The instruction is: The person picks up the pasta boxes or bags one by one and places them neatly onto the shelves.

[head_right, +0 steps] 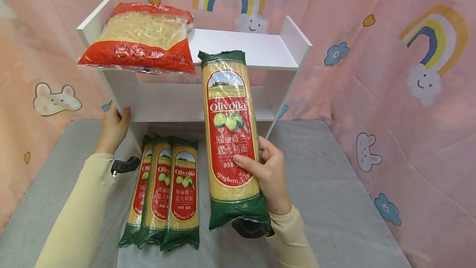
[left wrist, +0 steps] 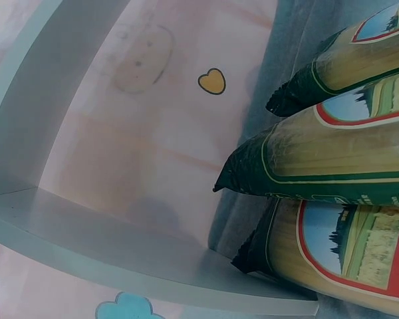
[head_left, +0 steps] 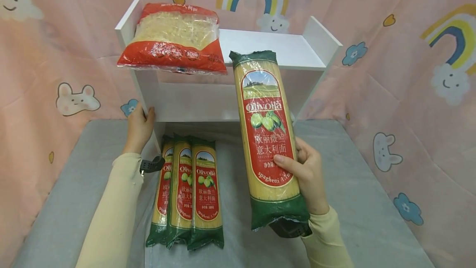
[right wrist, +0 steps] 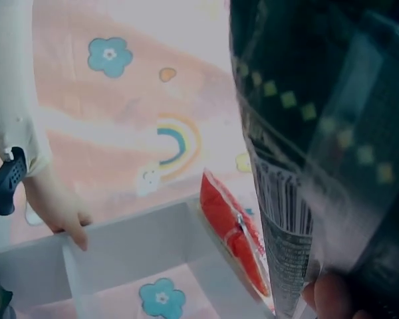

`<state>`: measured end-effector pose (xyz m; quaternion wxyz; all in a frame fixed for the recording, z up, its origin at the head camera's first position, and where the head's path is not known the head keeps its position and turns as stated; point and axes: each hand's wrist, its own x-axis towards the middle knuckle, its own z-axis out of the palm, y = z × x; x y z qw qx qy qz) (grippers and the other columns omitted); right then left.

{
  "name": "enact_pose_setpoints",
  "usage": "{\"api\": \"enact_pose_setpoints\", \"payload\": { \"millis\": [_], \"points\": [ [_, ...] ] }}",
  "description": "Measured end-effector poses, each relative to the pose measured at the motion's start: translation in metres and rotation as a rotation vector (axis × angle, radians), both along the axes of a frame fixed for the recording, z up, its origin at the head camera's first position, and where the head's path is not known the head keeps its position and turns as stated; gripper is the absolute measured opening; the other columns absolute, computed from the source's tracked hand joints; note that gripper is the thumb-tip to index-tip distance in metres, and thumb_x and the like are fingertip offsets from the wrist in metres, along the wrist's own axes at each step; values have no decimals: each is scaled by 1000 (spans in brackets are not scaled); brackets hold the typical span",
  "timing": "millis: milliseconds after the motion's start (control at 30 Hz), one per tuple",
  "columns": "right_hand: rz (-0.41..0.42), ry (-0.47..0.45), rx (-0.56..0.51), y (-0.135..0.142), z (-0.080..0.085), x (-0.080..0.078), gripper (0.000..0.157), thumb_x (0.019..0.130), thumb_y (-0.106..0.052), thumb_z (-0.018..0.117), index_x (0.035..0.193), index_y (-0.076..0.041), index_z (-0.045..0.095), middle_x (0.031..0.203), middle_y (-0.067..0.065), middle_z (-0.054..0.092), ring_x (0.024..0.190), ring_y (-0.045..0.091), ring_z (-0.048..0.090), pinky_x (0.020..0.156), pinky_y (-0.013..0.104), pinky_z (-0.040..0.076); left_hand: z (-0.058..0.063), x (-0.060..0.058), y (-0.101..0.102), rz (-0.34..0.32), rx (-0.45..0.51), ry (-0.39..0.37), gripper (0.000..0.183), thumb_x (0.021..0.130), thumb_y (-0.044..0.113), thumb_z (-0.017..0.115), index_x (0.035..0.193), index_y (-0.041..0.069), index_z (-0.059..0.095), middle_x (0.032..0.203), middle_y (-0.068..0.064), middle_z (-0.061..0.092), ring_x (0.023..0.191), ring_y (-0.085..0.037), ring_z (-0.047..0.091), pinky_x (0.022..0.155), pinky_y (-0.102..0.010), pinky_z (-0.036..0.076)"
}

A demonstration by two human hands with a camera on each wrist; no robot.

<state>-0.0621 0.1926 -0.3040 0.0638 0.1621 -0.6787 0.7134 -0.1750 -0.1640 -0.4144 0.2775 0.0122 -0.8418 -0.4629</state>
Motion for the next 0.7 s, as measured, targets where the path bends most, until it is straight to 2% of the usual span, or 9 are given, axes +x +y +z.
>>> {"api": "enact_pose_setpoints", "payload": {
  "millis": [300, 533, 700],
  "points": [
    [4, -20, -21, -5, 14, -9, 22, 83, 6, 56, 105, 5, 60, 76, 12, 69, 61, 19, 66, 55, 30, 53, 1, 0, 0, 14, -19, 19, 23, 100, 10, 41, 106, -10, 50, 89, -31, 57, 70, -37, 52, 61, -46, 38],
    [-6, -56, 5, -9, 24, -14, 22, 84, 3, 57, 107, 7, 58, 77, 10, 69, 62, 18, 66, 56, 30, 53, 0, 1, 0, -1, 1, -11, 27, 100, 12, 41, 113, -10, 49, 103, -33, 58, 84, -41, 56, 68, -51, 41],
    [14, -95, 6, -11, 31, -20, 30, 86, -1, 57, 115, 9, 54, 83, 8, 69, 66, 17, 67, 60, 30, 54, 0, 1, 0, -5, 6, -14, 27, 101, 13, 40, 113, -10, 49, 102, -33, 58, 81, -41, 55, 67, -50, 41]
  ]
}}
